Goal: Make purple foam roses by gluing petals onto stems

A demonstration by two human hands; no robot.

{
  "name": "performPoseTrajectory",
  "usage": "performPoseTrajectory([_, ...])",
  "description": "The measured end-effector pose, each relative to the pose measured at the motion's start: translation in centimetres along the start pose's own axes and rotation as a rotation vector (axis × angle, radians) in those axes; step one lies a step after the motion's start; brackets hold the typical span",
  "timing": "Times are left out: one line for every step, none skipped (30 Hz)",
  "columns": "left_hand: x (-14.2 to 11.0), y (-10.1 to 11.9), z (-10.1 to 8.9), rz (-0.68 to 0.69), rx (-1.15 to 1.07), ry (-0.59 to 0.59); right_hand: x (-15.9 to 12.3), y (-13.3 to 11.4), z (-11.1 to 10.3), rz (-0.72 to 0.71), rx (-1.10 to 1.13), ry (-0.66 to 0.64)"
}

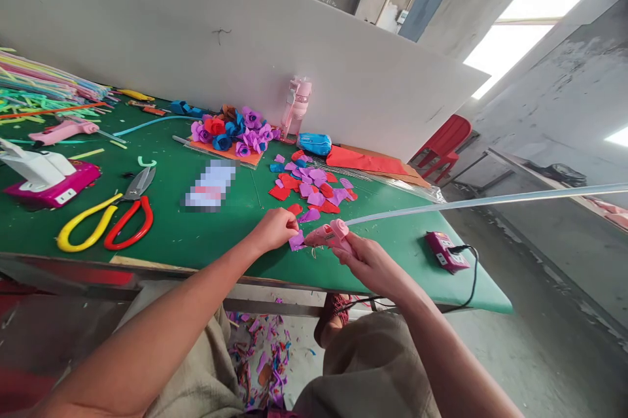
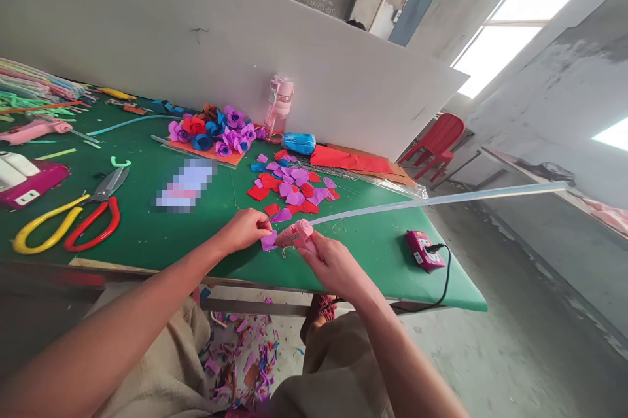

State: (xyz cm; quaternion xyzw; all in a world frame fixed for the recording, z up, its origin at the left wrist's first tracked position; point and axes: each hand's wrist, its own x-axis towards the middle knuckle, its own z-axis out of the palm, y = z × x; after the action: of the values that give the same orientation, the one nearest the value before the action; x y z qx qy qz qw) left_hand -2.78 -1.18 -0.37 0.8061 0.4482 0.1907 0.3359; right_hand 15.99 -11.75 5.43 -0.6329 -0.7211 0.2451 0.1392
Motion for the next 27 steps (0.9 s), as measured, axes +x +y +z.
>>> performPoseTrajectory([0.0,0.0,0.0,-0.001,-0.002,0.001,0.0,0.0,0.0,0.001,0.001,0.004])
performPoseTrajectory([0.0,0.0,0.0,-0.002,-0.003,0.000,0.0,0.1,0.0,0.002,0.001,0.008])
performPoseTrajectory([0.0,0.0,0.0,-0.003,-0.004,-0.001,0.0,0.2,0.0,0.004,0.001,0.011])
performPoseTrajectory([0.1,-0.1,0.0,-0.003,-0.005,-0.002,0.0,0.3,0.0,0.007,-0.002,0.012])
performPoseTrajectory([0.1,-0.1,0.0,-0.003,-0.005,-0.004,0.0,0.4,0.0,0.014,-0.004,0.014])
performPoseTrajectory([0.1,-0.1,0.1,-0.002,-0.006,-0.005,0.0,0.6,0.0,0.019,-0.006,0.018])
performPoseTrajectory([0.1,-0.1,0.1,0.000,-0.007,-0.005,0.0,0.8,0.0,0.020,-0.006,0.020])
performPoseTrajectory([0.1,-0.1,0.1,0.002,-0.008,-0.005,-0.1,0.9,0.0,0.020,-0.002,0.024])
performPoseTrajectory([0.1,-0.1,0.1,0.005,-0.008,-0.005,-0.1,1.0,-0.1,0.018,0.004,0.028])
performPoseTrajectory([0.1,-0.1,0.1,0.006,-0.007,-0.004,-0.2,1.1,-0.1,0.013,0.011,0.033])
performPoseTrajectory([0.1,-0.1,0.1,0.005,-0.005,-0.004,-0.3,1.1,-0.2,0.007,0.020,0.041])
performPoseTrajectory([0.1,-0.1,0.1,0.003,-0.002,-0.005,-0.4,1.0,-0.3,0.002,0.029,0.047])
performPoseTrajectory([0.1,-0.1,0.1,0.000,0.003,-0.005,-0.5,0.9,-0.4,-0.003,0.039,0.051])
performPoseTrajectory([0.1,-0.1,0.1,-0.002,0.009,-0.004,-0.6,0.8,-0.4,-0.006,0.048,0.053])
performPoseTrajectory([0.1,-0.1,0.1,-0.002,0.014,-0.003,-0.6,0.6,-0.4,-0.008,0.056,0.049])
performPoseTrajectory([0.1,-0.1,0.1,0.001,0.016,-0.002,-0.6,0.3,-0.3,-0.009,0.062,0.042])
performPoseTrajectory([0.1,-0.2,0.1,0.004,0.017,-0.002,-0.6,0.1,-0.3,-0.010,0.064,0.034])
performPoseTrajectory([0.2,-0.2,0.1,0.006,0.017,-0.003,-0.5,-0.2,-0.2,-0.012,0.063,0.025])
performPoseTrajectory([0.2,-0.2,0.1,0.008,0.015,-0.004,-0.4,-0.4,-0.1,-0.013,0.060,0.020])
performPoseTrajectory([0.1,-0.2,0.1,0.010,0.013,-0.005,-0.3,-0.6,0.0,-0.016,0.055,0.014])
performPoseTrajectory([0.1,-0.1,0.1,0.009,0.012,-0.004,-0.3,-0.7,0.1,-0.019,0.051,0.010])
performPoseTrajectory([0.1,-0.1,0.0,0.007,0.012,-0.003,-0.2,-0.8,0.1,-0.022,0.045,0.009])
performPoseTrajectory([0.1,0.0,0.0,0.003,0.012,0.000,-0.2,-0.9,0.1,-0.024,0.040,0.008])
performPoseTrajectory([0.0,0.0,0.0,0.000,0.010,0.001,-0.2,-0.9,0.0,-0.028,0.036,0.008])
performPoseTrajectory([0.0,0.0,0.0,-0.002,0.007,0.002,-0.2,-0.8,-0.1,-0.031,0.032,0.008])
performPoseTrajectory([0.0,0.1,0.0,-0.002,0.003,0.001,-0.2,-0.8,-0.1,-0.031,0.028,0.008])
performPoseTrajectory([0.0,0.1,0.0,0.000,-0.001,0.000,-0.2,-0.7,-0.2,-0.027,0.025,0.009])
